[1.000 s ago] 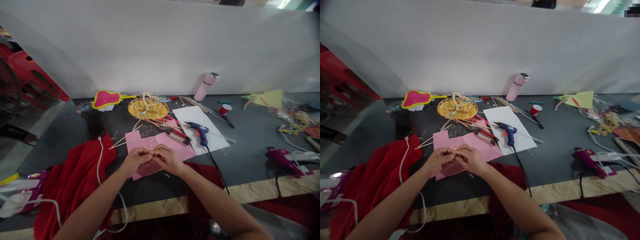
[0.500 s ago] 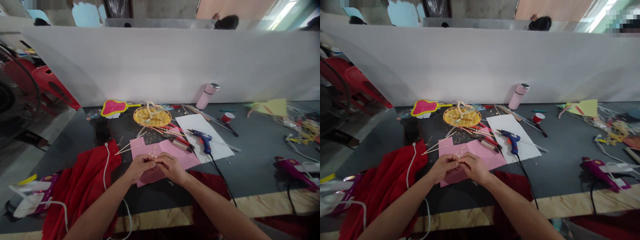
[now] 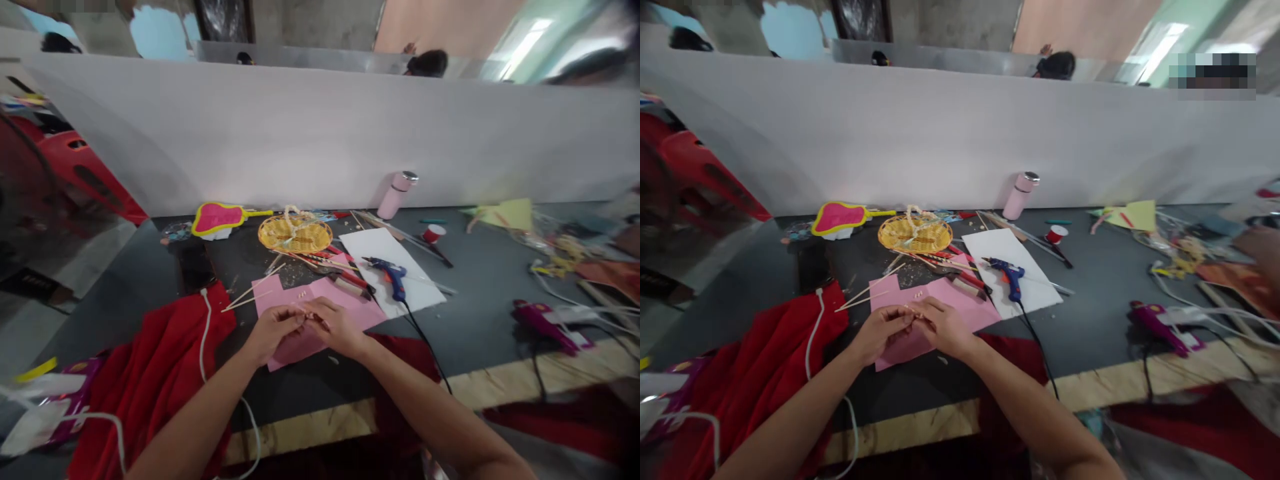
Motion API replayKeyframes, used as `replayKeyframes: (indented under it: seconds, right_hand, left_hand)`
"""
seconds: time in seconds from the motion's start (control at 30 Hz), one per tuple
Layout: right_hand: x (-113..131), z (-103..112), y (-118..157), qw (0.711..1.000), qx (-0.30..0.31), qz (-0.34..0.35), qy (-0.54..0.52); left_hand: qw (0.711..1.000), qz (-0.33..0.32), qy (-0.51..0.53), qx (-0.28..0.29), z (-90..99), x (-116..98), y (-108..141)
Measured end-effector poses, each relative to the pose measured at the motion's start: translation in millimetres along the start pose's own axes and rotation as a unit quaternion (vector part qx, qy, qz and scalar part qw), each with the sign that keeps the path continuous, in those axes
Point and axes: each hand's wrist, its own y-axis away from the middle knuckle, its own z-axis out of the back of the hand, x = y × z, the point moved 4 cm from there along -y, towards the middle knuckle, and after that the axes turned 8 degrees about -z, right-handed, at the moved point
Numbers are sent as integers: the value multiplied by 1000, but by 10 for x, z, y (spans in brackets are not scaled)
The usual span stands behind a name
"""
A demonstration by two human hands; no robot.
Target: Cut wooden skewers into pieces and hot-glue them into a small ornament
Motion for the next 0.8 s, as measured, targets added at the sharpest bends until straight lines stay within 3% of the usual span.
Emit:
replayKeyframes:
  seconds: [0.13,0.23,0.3,0.37,0.47,0.57,0.8]
  right_hand:
    - [16,293,-76,998,16,-44,42]
    - [-91,716,-81,992,-42,-43,114]
    - [-262,1035,-34,977,-78,-87,179]
    - [-487,1343,54,947,-111,-172,250]
    - [-836,1652,236,874,-98,-322,351]
    - [-1126,1742,404,822,-53,-446,350]
    - [-1456,1667,410,808,-41,-509,296]
  left_hand:
    - [1000,22,2,-6,14,-3,-6]
    - [1000,21,-4,-2,16,9,-11]
    - [1000,15,-6,-5,18,14,-11]
    - [1000,12,-1,-8,19,13,-10]
    - [1000,9,8,-8,14,1,-11]
    - [1000,11,20,-9,10,-8,-16]
    - [998,25,61,-24,37,1,-15]
